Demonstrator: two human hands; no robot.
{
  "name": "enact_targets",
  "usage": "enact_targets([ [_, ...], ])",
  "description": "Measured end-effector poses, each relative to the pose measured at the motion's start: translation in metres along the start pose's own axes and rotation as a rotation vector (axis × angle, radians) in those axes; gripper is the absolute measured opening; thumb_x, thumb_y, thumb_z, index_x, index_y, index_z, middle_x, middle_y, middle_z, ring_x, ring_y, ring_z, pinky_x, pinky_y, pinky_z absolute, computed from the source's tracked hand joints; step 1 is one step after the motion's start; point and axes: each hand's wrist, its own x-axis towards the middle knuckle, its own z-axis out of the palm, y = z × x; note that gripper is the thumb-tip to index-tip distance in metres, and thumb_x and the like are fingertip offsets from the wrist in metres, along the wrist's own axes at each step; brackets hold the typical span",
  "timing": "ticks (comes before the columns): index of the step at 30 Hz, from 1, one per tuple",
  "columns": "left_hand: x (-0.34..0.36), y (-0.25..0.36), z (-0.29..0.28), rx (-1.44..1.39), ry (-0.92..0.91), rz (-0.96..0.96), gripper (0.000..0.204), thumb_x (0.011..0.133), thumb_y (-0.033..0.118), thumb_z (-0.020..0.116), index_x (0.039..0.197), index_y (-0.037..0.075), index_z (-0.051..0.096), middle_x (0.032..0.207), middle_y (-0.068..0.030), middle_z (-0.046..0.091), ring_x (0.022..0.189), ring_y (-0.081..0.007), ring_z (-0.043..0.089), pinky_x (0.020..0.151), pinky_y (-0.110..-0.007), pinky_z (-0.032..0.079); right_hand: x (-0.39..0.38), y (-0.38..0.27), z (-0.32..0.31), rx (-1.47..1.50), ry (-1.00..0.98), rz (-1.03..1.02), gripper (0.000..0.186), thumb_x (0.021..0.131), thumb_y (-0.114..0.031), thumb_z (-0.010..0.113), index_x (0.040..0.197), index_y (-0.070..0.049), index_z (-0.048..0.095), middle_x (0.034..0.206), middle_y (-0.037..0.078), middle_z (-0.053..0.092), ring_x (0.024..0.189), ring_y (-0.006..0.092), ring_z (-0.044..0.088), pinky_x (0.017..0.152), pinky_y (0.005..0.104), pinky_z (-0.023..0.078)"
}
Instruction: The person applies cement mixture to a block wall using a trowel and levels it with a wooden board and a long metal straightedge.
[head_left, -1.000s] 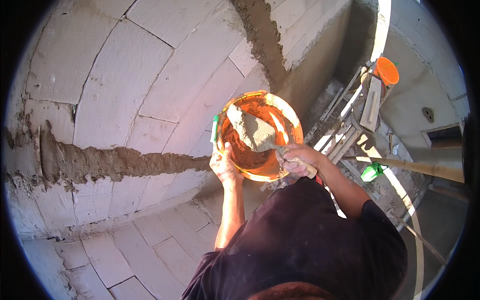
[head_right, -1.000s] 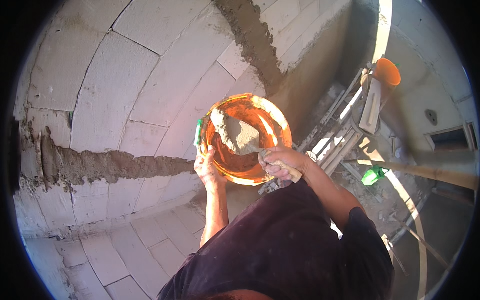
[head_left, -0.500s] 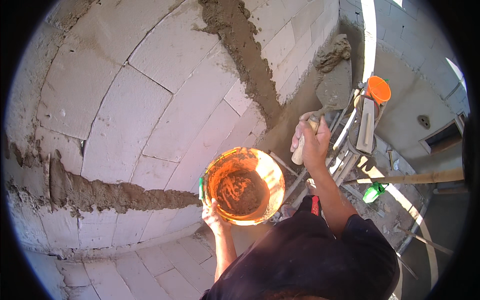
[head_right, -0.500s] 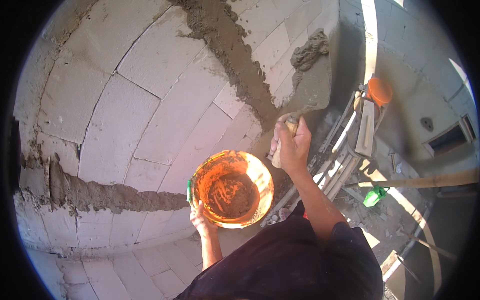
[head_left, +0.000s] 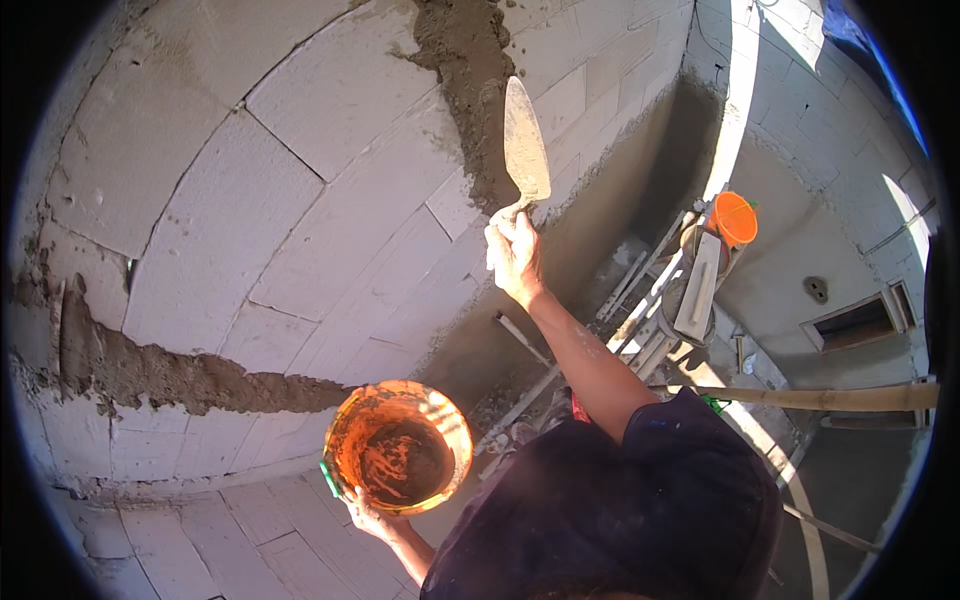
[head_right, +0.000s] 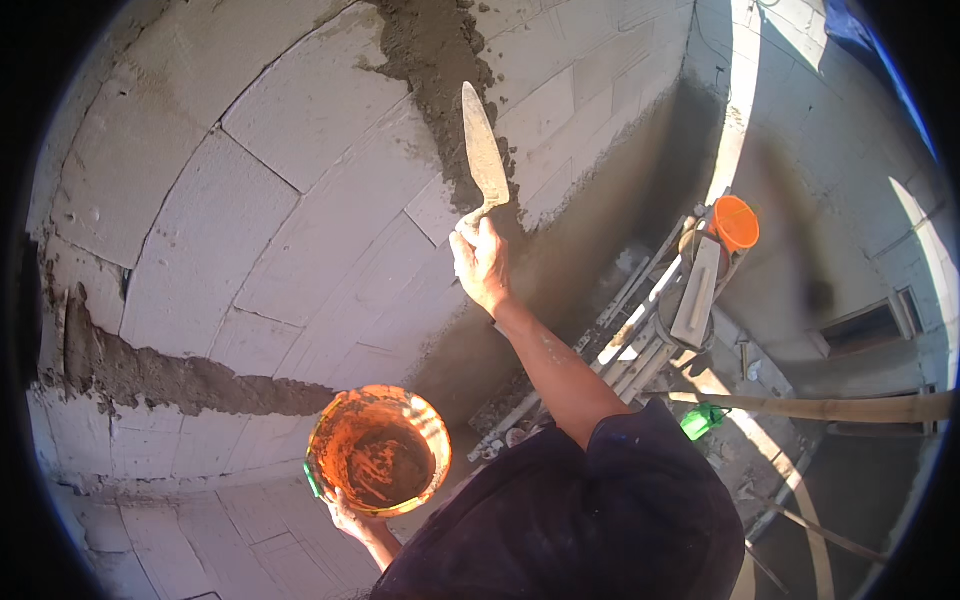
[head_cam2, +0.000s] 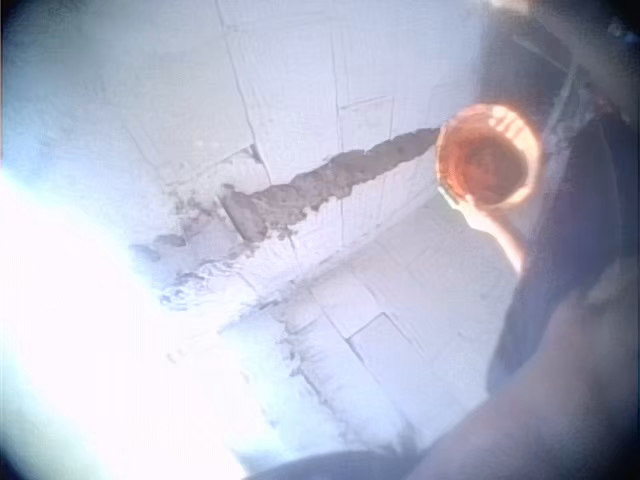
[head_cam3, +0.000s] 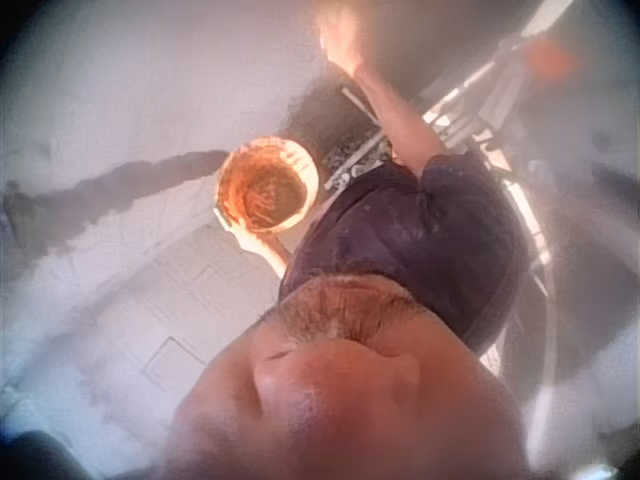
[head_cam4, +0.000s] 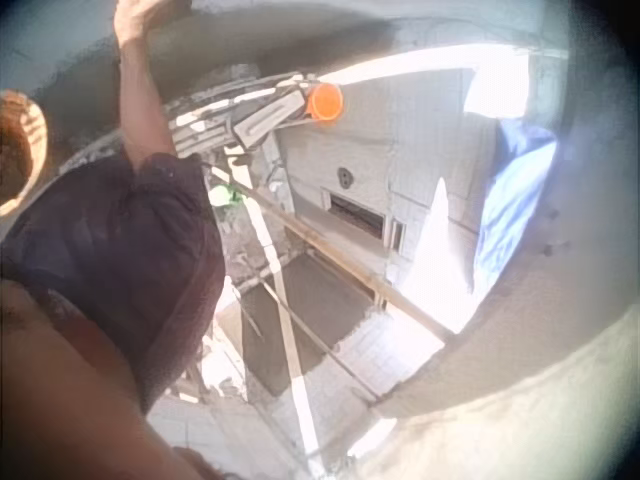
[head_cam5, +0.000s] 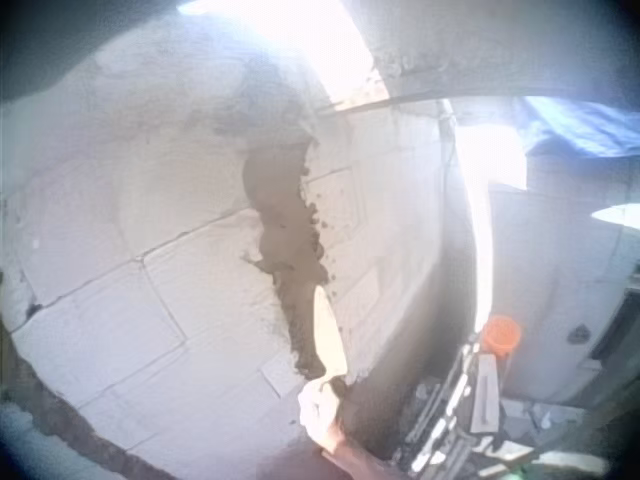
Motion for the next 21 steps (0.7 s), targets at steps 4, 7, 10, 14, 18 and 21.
enact_targets([
  [4,-0.018,-0.059,-0.057,0.435,0.157,0.162,0.049,0.092,0.019,0.063,0.134,-0.005,0.056,0.13,-0.0164,0.06,0.114,-0.0255,0.061,0.096,-0.04,0.053,0.043,0.055,-0.151,-0.855,-0.144,-0.554,0.022,0.093,-0.025,0.068,0.096,-0.005,0.06,0.082,0.016,0.069,0.07,0.034,0.069,0.06,0.04,0.054],
  [7,-0.058,-0.049,-0.024,0.071,0.402,-0.004,0.047,0.091,0.023,0.067,0.13,-0.002,0.058,0.122,-0.011,0.061,0.107,-0.0255,0.062,0.091,-0.041,0.055,0.089,0.049,-0.228,-1.185,-0.484,-0.489,0.026,0.093,-0.035,0.068,0.096,-0.01,0.063,0.08,0.011,0.068,0.071,0.0329,0.068,0.061,0.0419,0.055],
  [10,-0.084,-0.075,-0.012,0.053,0.537,-0.056,0.052,0.089,0.018,0.069,0.134,-0.005,0.057,0.132,-0.0138,0.06,0.114,-0.0264,0.06,0.099,-0.044,0.052,0.154,0.038,-0.248,-1.333,-0.712,-0.577,0.027,0.092,-0.038,0.068,0.097,-0.012,0.066,0.081,0.009,0.067,0.076,0.0308,0.069,0.065,0.0429,0.055],
  [14,-0.124,-0.097,0.049,0.203,0.597,-0.09,0.055,0.089,0.006,0.068,0.14,-0.006,0.053,0.133,-0.0148,0.061,0.11,-0.0262,0.063,0.099,-0.043,0.052,0.239,0.043,-0.232,-1.361,-0.914,-0.762,0.031,0.09,-0.037,0.07,0.099,-0.008,0.063,0.091,0.013,0.068,0.083,0.0337,0.069,0.068,0.0448,0.055],
  [18,-0.176,-0.098,0.098,-0.039,0.527,-0.157,0.056,0.089,0.012,0.067,0.14,-0.003,0.052,0.136,-0.0138,0.058,0.119,-0.0266,0.059,0.103,-0.045,0.049,0.304,0.076,-0.208,-1.407,-0.978,-0.848,0.038,0.095,-0.046,0.061,0.105,-0.009,0.063,0.094,0.013,0.069,0.087,0.0335,0.069,0.069,0.0451,0.056],
  [21,-0.204,-0.116,0.112,-0.33,0.504,-0.243,0.055,0.089,0.012,0.062,0.141,-0.001,0.048,0.134,-0.0139,0.057,0.121,-0.0313,0.058,0.103,-0.047,0.049,0.332,0.051,-0.181,-1.458,-0.994,-0.86,0.041,0.097,-0.05,0.056,0.107,-0.01,0.063,0.093,0.013,0.069,0.087,0.0336,0.069,0.07,0.0455,0.056],
])
